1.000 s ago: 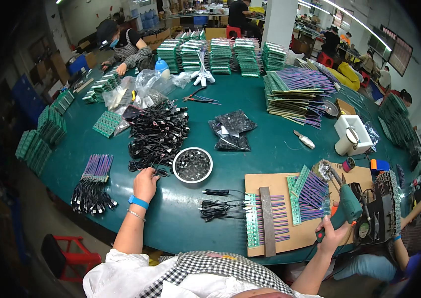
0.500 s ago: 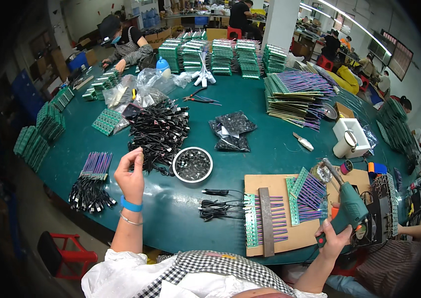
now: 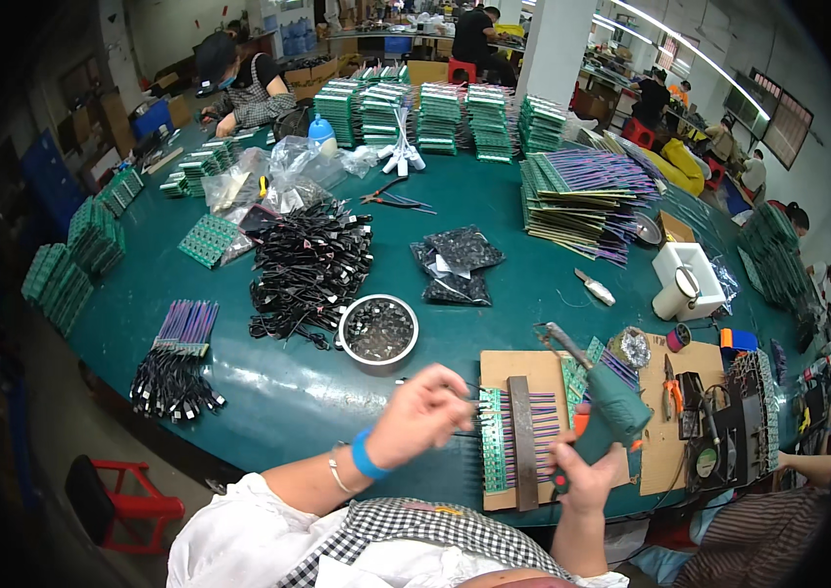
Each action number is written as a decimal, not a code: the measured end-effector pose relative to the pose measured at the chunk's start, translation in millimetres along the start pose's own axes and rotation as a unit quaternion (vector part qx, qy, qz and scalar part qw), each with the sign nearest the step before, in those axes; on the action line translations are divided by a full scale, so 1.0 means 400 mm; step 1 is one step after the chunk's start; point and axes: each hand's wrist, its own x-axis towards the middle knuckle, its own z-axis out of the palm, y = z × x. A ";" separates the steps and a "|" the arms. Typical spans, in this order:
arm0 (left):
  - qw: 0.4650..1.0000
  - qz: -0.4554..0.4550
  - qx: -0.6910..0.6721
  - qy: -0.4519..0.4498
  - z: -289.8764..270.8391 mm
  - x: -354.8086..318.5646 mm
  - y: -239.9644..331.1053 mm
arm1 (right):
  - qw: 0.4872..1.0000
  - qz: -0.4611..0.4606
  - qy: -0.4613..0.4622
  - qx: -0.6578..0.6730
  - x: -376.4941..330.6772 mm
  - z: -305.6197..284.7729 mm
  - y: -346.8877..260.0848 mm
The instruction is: The person picks up wires from a small bowl, positions them onto circuit boards resting on a wooden jig, and solders the wires to the boards using a soldering gun.
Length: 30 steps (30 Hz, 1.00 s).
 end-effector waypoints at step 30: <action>0.914 0.175 0.337 -0.144 0.092 -0.010 -0.074 | 0.995 0.036 -0.011 0.098 -0.025 0.048 0.062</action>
